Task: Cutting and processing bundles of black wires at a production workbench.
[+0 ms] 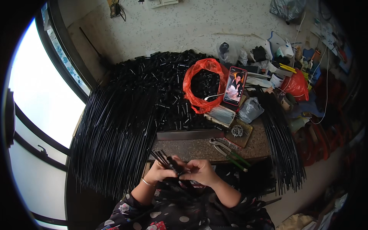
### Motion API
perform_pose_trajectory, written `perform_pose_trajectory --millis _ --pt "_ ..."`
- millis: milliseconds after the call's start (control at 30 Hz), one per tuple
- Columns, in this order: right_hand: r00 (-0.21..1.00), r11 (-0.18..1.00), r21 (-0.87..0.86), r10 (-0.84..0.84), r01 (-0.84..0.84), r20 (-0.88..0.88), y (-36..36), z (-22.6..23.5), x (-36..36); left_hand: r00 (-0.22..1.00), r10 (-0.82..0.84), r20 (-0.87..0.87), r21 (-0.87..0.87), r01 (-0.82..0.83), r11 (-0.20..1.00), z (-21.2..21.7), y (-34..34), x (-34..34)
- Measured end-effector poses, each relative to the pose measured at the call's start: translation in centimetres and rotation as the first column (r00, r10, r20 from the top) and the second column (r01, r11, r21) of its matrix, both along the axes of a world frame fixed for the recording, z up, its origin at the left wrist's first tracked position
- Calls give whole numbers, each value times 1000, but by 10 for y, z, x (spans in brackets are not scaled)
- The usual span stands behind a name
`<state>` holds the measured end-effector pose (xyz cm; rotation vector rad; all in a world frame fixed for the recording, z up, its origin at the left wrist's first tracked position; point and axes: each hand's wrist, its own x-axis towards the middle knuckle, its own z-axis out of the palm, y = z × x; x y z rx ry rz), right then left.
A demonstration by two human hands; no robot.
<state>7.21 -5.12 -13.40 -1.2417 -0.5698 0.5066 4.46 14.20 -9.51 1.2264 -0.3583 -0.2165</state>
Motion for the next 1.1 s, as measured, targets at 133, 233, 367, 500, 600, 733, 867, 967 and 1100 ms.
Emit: perform_pose_trajectory --millis 133,233,367,500,600,733,867,967,1100 --pt "992 997 73 26 -17 -124 3 4 -7 1000 7 -21 -38 -7 999 -8 2 0" --pt "998 1000 -2 -15 15 -63 4 6 -11 998 3 -61 -61 -6 998 -11 3 3" --pt "983 988 -101 -97 114 155 7 6 -12 1000 6 -3 -47 -6 999 -11 6 4" --pt "957 976 -40 -199 212 209 15 5 -15 998 60 -30 -44 -61 997 -10 6 2" --pt "954 970 3 -239 243 184 19 7 -16 997 72 -39 -59 -74 996 -10 6 1" --pt "984 983 58 -175 174 13 18 9 -16 995 51 -83 -93 -58 994 -11 10 -1" --pt "985 983 62 -173 173 -5 15 7 -15 998 38 -42 -79 -42 996 -14 13 -2" --pt "985 983 62 -172 172 1 16 4 -14 995 66 -72 -57 -70 996 -14 13 -2" --pt "978 976 86 -203 199 42 19 2 -11 995 89 -45 -50 -91 995 -12 9 -1"
